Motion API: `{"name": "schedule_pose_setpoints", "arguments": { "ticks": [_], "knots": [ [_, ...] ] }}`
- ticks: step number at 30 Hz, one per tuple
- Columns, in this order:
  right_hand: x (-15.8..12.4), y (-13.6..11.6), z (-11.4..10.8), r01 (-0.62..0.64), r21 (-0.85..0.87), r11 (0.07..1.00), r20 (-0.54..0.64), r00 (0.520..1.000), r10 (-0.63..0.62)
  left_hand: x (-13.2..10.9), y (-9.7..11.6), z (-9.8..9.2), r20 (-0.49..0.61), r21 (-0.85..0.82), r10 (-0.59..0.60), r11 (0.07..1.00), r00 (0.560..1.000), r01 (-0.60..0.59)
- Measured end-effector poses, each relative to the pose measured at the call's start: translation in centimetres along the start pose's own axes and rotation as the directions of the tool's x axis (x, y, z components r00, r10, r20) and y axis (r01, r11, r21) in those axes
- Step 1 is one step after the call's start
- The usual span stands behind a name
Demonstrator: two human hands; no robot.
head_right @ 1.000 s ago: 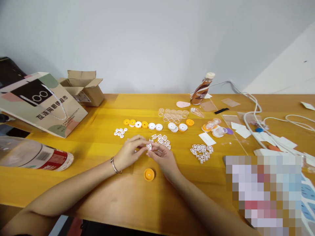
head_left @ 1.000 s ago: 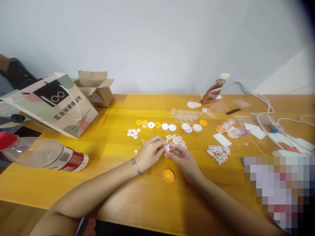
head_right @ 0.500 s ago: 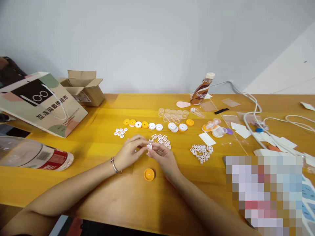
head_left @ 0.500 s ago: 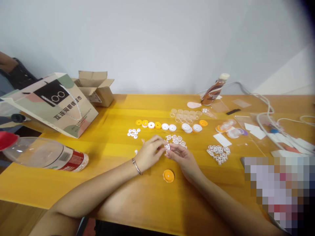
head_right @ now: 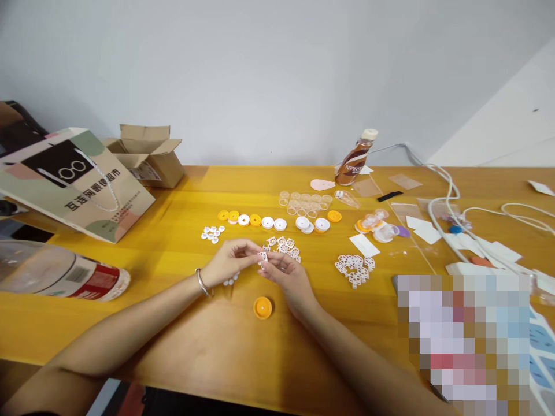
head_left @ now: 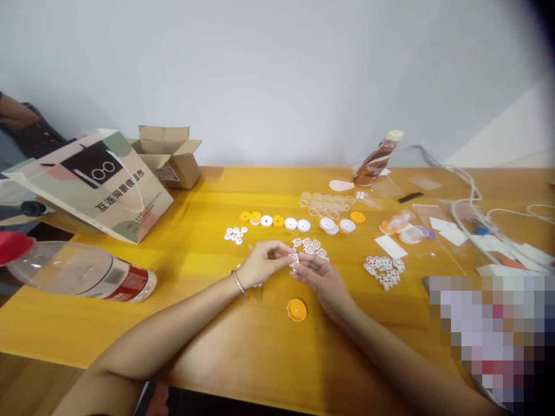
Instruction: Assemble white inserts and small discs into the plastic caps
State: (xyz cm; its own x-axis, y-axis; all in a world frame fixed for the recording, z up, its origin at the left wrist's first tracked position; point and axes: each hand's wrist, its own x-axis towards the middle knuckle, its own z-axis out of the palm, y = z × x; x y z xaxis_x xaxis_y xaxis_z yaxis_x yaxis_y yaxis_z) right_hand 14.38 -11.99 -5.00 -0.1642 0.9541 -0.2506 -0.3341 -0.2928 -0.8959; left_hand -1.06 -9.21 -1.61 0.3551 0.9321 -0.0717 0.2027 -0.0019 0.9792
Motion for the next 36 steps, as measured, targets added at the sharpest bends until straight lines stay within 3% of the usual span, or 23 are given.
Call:
{"name": "schedule_pose_setpoints", "arguments": {
  "ticks": [4, 13, 16, 21, 25, 27, 29, 32, 36],
  "knots": [
    [0.0, 0.0, -0.1, -0.05, 0.071, 0.996, -0.007, 0.999, 0.05, 0.4, -0.9, 0.0, -0.016, -0.086, 0.044, 0.995, 0.999, -0.045],
    [0.0, -0.2, 0.0, -0.066, 0.058, 0.996, -0.001, 0.998, 0.067, 0.2, -0.7, -0.2, 0.026, -0.073, -0.041, 0.996, 0.999, 0.043],
    [-0.2, -0.3, 0.0, -0.048, 0.034, 0.998, -0.014, 0.999, 0.048, 0.1, -0.4, -0.2, 0.003, -0.011, -0.067, 0.998, 0.998, 0.067],
    [-0.2, -0.2, 0.1, -0.027, -0.01, 1.0, -0.002, 1.0, 0.027, 0.2, -0.8, -0.1, 0.009, -0.02, 0.0, 1.0, 1.0, 0.0],
    [-0.2, -0.7, 0.1, 0.054, -0.176, 0.983, 0.041, 0.998, -0.048, 0.3, -0.7, -0.4, 0.018, -0.019, -0.002, 1.0, 1.0, 0.003],
    [-0.6, -1.5, -0.1, 0.134, -0.338, 0.932, 0.12, 0.988, -0.099, 0.3, -0.4, -0.7, 0.003, -0.001, 0.004, 1.0, 1.0, -0.004],
    [-1.2, -2.6, -0.6, 0.236, -0.519, 0.822, 0.273, 0.956, -0.103, 0.4, -0.1, -1.1, -0.018, 0.012, 0.018, 1.0, 1.0, -0.018],
    [-2.3, -4.1, -1.1, 0.349, -0.727, 0.591, 0.483, 0.872, 0.079, 0.6, 0.0, -1.6, -0.031, 0.011, 0.045, 0.999, 0.999, -0.044],
    [-2.6, -4.0, -1.1, 0.443, -0.799, 0.406, 0.537, 0.829, 0.153, 0.8, -0.3, -1.8, -0.058, 0.038, 0.089, 0.996, 0.994, -0.087]
  ]
}}
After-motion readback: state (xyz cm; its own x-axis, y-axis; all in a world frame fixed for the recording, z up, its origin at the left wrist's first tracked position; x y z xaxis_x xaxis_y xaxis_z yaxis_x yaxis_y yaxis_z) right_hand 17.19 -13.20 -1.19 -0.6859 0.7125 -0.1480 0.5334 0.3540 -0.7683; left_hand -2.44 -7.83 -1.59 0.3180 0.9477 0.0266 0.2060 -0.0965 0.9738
